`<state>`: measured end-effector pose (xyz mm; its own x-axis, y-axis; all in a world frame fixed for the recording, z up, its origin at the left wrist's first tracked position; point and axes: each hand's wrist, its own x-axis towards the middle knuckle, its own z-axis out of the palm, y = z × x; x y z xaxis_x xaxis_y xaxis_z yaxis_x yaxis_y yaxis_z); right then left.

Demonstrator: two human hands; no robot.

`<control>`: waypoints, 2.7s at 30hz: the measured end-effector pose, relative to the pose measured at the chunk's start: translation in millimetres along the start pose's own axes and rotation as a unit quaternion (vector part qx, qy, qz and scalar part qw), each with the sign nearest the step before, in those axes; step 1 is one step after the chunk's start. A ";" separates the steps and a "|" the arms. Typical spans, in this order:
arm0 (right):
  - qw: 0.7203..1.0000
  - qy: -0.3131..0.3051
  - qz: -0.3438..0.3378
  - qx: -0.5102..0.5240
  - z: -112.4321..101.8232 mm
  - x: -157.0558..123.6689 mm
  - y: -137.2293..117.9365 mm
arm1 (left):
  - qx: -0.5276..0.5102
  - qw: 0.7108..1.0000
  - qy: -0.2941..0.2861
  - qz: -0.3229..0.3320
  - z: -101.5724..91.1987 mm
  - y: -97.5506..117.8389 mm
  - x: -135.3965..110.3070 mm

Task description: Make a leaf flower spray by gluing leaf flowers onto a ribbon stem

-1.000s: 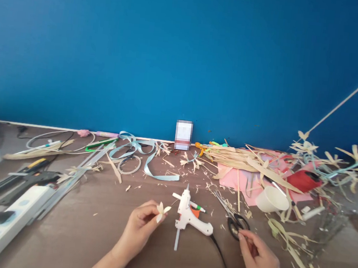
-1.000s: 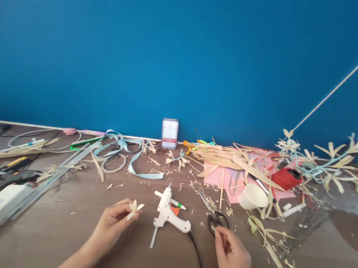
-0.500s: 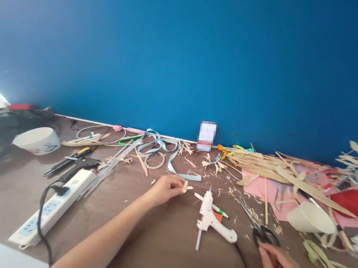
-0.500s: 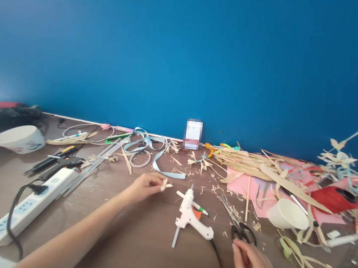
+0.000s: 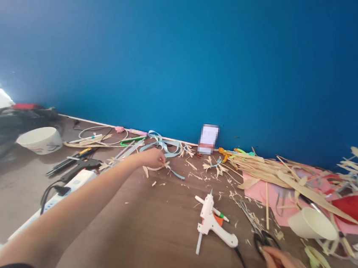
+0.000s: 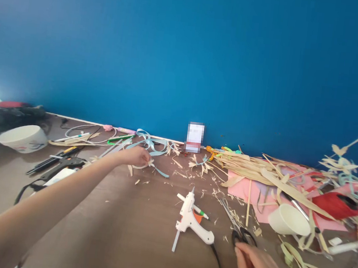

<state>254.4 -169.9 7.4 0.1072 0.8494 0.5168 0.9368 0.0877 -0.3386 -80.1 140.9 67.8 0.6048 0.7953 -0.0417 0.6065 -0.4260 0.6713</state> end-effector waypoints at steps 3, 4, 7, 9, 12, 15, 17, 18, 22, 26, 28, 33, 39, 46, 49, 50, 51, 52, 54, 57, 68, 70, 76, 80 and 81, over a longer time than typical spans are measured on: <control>0.999 -0.017 -0.042 -0.014 -0.8 33.8 -7.8 | -0.028 0.995 0.093 0.008 -22.1 -3.2 2.7; 0.998 -0.033 -0.047 -0.022 1.0 47.1 -8.4 | -0.038 0.991 0.124 0.011 -23.4 -0.7 1.6; 0.995 -0.081 -0.038 -0.050 11.2 93.8 -7.0 | -0.121 0.966 0.229 0.010 -4.4 19.8 -8.1; 0.990 -0.109 -0.024 -0.089 21.7 129.1 -5.6 | -0.368 0.871 0.324 -0.015 24.0 40.3 -18.5; 0.979 -0.140 -0.022 -0.145 43.8 180.5 -3.6 | -0.589 0.758 0.277 -0.025 73.6 64.4 -32.6; 0.969 -0.171 -0.032 -0.177 69.6 219.5 -1.1 | -0.656 0.716 0.236 -0.036 110.9 66.9 -37.9; 0.959 -0.198 -0.050 -0.197 84.8 236.1 -0.2 | -0.673 0.701 0.233 -0.042 123.3 59.0 -37.0; 0.953 -0.213 -0.062 -0.205 91.1 242.0 -0.1 | -0.677 0.696 0.236 -0.043 126.2 54.2 -35.9; 0.929 -0.265 -0.103 -0.236 106.8 256.6 -2.5 | -0.684 0.687 0.242 -0.045 126.9 42.0 -32.4; 0.911 -0.296 -0.118 -0.261 112.6 263.9 -4.7 | -0.690 0.691 0.213 -0.041 128.6 44.5 -32.6; 0.905 -0.308 -0.121 -0.267 113.2 264.9 -5.3 | -0.687 0.698 0.200 -0.042 130.1 47.4 -33.3; 0.905 -0.324 -0.111 -0.253 108.7 265.4 -8.2 | -0.682 0.703 0.198 -0.042 129.9 50.0 -33.9; 0.944 -0.272 -0.055 -0.181 89.3 269.2 -25.0 | -0.680 0.706 0.195 -0.038 130.7 49.1 -33.9; 0.986 -0.154 0.049 -0.032 64.2 219.7 -65.9 | -0.623 0.763 0.172 0.012 134.7 66.8 -45.5; 0.987 -0.141 0.069 0.038 59.1 181.4 -84.7 | -0.584 0.793 0.167 0.038 135.0 81.9 -56.1; 0.985 -0.136 0.079 0.069 57.7 169.5 -90.9 | -0.572 0.802 0.166 0.046 135.1 87.0 -59.7; 0.978 -0.122 0.107 0.129 56.4 158.9 -96.8 | -0.559 0.811 0.164 0.054 135.5 91.6 -63.0; 0.970 -0.113 0.130 0.173 55.3 149.8 -102.5 | -0.547 0.818 0.164 0.064 136.1 95.8 -65.9; 0.955 -0.103 0.155 0.232 53.7 136.9 -112.6 | -0.531 0.826 0.170 0.083 137.7 102.0 -70.0; 0.955 -0.087 0.147 0.244 54.4 129.0 -122.9 | -0.532 0.819 0.197 0.084 140.0 105.4 -71.7; 0.977 -0.087 0.095 0.172 74.4 121.4 -128.8 | -0.576 0.785 0.225 0.037 149.9 93.1 -61.8; 0.978 -0.088 0.091 0.165 77.6 119.8 -129.4 | -0.571 0.787 0.228 0.043 150.0 91.7 -61.5; 0.980 -0.101 0.067 0.158 78.3 114.6 -129.5 | -0.539 0.807 0.235 0.041 142.5 91.1 -61.5; 0.984 -0.051 0.052 0.164 73.8 112.4 -128.9 | -0.524 0.816 0.241 0.024 138.6 90.7 -61.2; 0.982 -0.033 0.053 0.179 72.8 112.5 -128.8 | -0.520 0.818 0.244 0.023 138.3 90.4 -61.1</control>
<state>121.6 -47.7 52.0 0.1642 0.8948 0.4152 0.7437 0.1642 -0.6480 9.1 -5.8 28.7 0.1831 0.9743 0.1313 -0.3315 -0.0645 0.9412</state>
